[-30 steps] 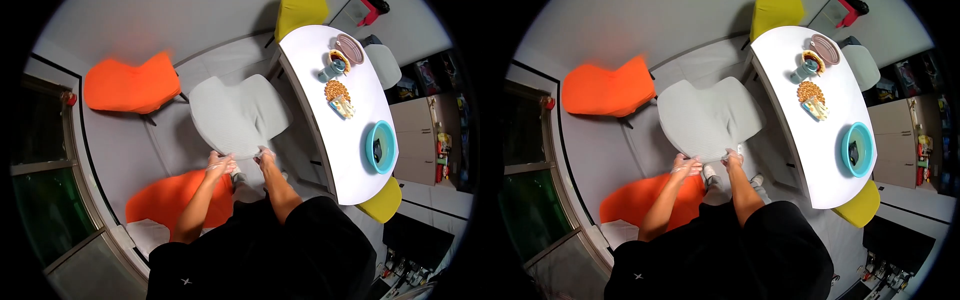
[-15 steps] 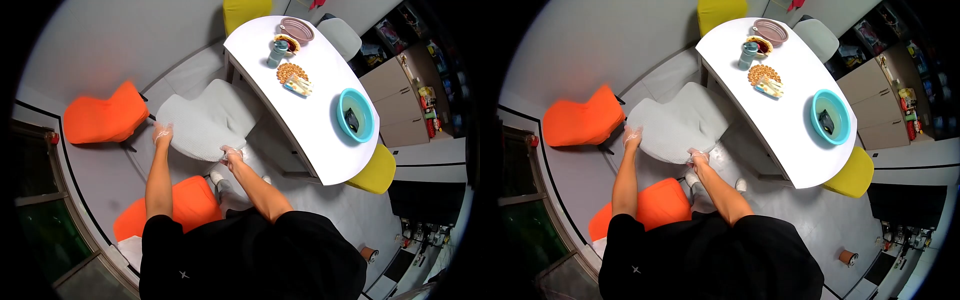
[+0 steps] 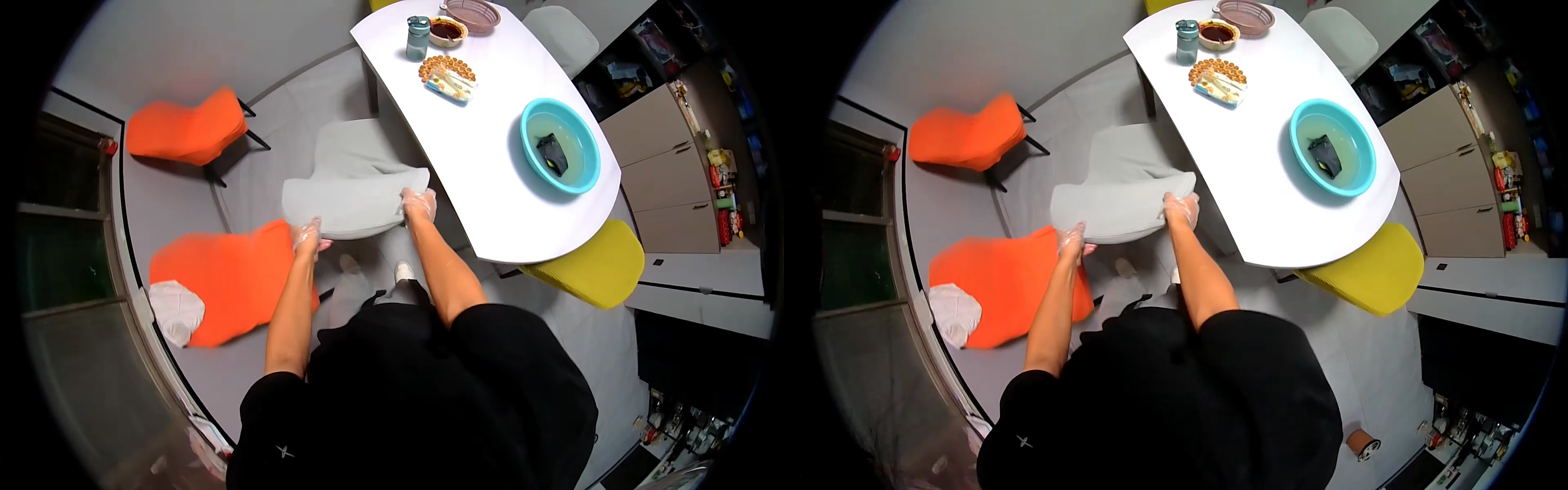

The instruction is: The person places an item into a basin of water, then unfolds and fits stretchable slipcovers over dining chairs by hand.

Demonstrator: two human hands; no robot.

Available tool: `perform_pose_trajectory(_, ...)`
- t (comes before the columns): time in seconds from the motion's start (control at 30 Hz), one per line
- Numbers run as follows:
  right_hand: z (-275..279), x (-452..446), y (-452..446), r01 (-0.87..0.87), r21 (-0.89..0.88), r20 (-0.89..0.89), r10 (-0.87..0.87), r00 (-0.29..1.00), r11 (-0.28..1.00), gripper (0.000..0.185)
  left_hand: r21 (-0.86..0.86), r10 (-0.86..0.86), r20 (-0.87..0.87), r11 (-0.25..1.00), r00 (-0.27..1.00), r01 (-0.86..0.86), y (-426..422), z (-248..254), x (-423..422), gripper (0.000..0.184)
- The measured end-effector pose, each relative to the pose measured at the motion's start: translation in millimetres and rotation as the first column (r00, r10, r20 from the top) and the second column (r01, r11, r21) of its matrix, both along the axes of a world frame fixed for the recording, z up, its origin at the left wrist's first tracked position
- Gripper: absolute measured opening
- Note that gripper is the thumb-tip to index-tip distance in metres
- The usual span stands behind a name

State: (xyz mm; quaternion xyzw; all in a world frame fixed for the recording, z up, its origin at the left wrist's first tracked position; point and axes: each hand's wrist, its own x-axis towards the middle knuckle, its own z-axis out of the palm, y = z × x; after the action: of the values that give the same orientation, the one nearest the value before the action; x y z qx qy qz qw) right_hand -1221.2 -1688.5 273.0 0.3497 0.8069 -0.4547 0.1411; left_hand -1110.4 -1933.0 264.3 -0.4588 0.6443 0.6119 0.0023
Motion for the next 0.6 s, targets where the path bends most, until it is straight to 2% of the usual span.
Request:
perform_pose_trajectory(0.07, 23, 13, 22, -0.084, 0.031, 0.155, 0.078, 0.985, 0.996, 0.075, 0.178, -0.022, 0.035, 0.984, 0.999, 0.016, 31, -4, 34, 0.062)
perform_pose_trajectory(0.1, 5, 18, 34, -0.130, 0.001, 0.164, 0.128, 0.978, 0.992, 0.081, 0.215, -0.009, 0.072, 0.977, 0.997, -0.007, 44, 0, 48, 0.061)
perform_pose_trajectory(0.17, 8, 37, 54, -0.231, 0.006, 0.155, 0.227, 0.961, 0.973, 0.083, 0.297, 0.000, 0.150, 0.954, 0.989, -0.045, 70, 9, 74, 0.061)
perform_pose_trajectory(0.27, 10, 69, 83, -0.417, 0.076, 0.237, 0.390, 0.890, 0.906, 0.079, 0.511, -0.148, 0.099, 0.856, 0.984, 0.077, 80, 17, 127, 0.058)
perform_pose_trajectory(0.3, -31, 71, 92, -0.659, 0.162, 0.247, 0.617, 0.747, 0.734, 0.078, 0.481, -0.230, 0.112, 0.864, 0.967, 0.150, 79, 28, 145, 0.061)
perform_pose_trajectory(0.37, -127, 86, 104, -0.793, 0.276, 0.231, 0.763, 0.603, 0.543, 0.078, 0.409, -0.177, 0.149, 0.907, 0.973, 0.103, 68, 38, 176, 0.063)
perform_pose_trajectory(0.4, -157, 100, 108, -0.745, 0.313, 0.184, 0.732, 0.656, 0.589, 0.079, 0.371, -0.153, 0.163, 0.925, 0.975, 0.083, 58, 39, 184, 0.064)
perform_pose_trajectory(0.47, -172, 138, 117, -0.648, 0.248, 0.149, 0.633, 0.760, 0.720, 0.080, 0.287, -0.235, 0.170, 0.941, 0.957, 0.180, 17, 7, 194, 0.074)
perform_pose_trajectory(0.5, -164, 163, 121, -0.591, 0.153, 0.168, 0.569, 0.805, 0.792, 0.081, 0.052, -0.103, 0.170, 0.994, 0.980, 0.095, 37, 29, 205, 0.082)
perform_pose_trajectory(0.57, 12, 235, 132, -0.316, -0.176, 0.254, 0.353, 0.900, 0.932, 0.085, 0.067, -0.294, 0.159, 0.956, 0.942, 0.287, 24, 1, 221, 0.081)
perform_pose_trajectory(0.6, 4, 260, 136, -0.303, -0.121, 0.207, 0.322, 0.924, 0.945, 0.081, 0.041, -0.364, 0.165, 0.931, 0.917, 0.362, 26, -4, 228, 0.077)
